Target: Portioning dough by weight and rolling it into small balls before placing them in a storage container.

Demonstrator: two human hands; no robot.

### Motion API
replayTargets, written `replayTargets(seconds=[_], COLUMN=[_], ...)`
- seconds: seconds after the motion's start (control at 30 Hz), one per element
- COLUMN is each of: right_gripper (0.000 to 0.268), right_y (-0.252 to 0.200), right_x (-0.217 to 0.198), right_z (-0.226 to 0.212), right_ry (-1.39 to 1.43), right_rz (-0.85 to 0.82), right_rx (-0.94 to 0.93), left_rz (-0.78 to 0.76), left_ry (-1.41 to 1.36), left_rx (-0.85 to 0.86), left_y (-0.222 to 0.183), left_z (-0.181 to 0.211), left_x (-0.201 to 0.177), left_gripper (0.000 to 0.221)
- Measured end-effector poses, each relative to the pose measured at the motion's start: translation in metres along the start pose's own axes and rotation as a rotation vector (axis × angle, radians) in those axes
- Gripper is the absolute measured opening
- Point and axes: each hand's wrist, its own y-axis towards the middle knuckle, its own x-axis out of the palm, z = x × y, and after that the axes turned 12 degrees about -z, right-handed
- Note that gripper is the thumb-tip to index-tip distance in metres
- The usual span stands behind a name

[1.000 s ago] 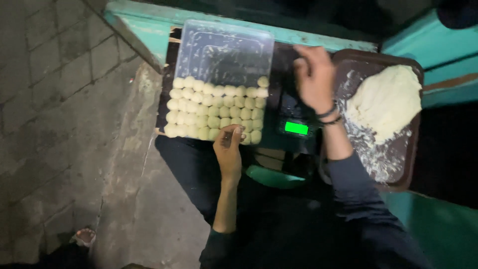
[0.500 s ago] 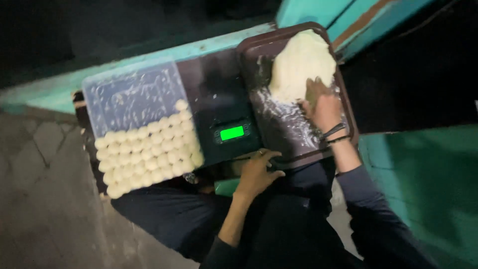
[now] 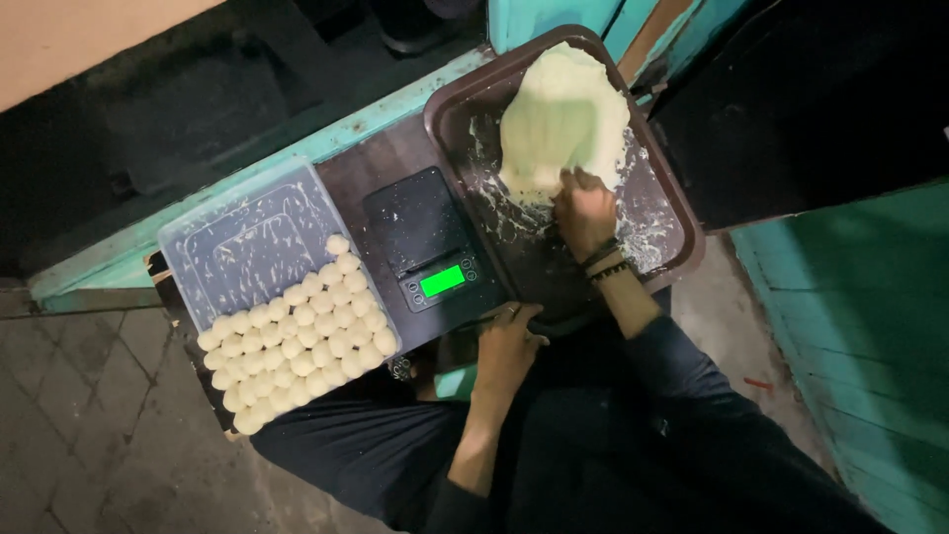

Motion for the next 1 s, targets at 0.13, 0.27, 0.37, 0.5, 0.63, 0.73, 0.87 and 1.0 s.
replayTargets(seconds=[0.13, 0.27, 0.37, 0.5, 0.63, 0.73, 0.87, 1.0], right_gripper=[0.023, 0.018, 0.021, 0.025, 0.032, 0.073, 0.089, 0.099], right_y=[-0.023, -0.031, -0.039, -0.044, -0.033, -0.035, -0.048, -0.053], right_x=[0.0, -0.065, -0.128, -0.269, -0.276, -0.266, -0.268, -0.285], right_z=[-0.008, -0.028, -0.041, -0.099, -0.097, -0.11, -0.138, -0.164], right_ry=[-0.042, 0.069, 0.199, 0.778, 1.21, 1.481, 1.58, 1.365], right_rz=[-0.006, -0.302, -0.459, -0.393, -0.493, -0.637, -0.892, -1.036], right_rx=[-0.019, 0.186, 0.154, 0.024, -0.166, -0.381, -0.41, -0.41], left_rz=[0.023, 0.047, 0.056, 0.011, 0.084, 0.322, 0.392, 0.634], left_ry=[-0.02, -0.036, -0.035, -0.028, -0.505, -1.206, -1.448, -1.024], left_rx=[0.002, 0.052, 0.051, 0.045, 0.177, 0.332, 0.454, 0.166], left_y=[0.0, 0.003, 0.001, 0.002, -0.014, -0.013, -0.013, -0.017], left_z=[-0.003, -0.012, -0.012, -0.015, -0.004, -0.012, -0.014, -0.006], left_x=[0.005, 0.016, 0.015, 0.015, -0.029, -0.045, -0.084, -0.108], left_gripper=[0.045, 0.048, 0.05, 0.054, 0.045, 0.028, 0.073, 0.039])
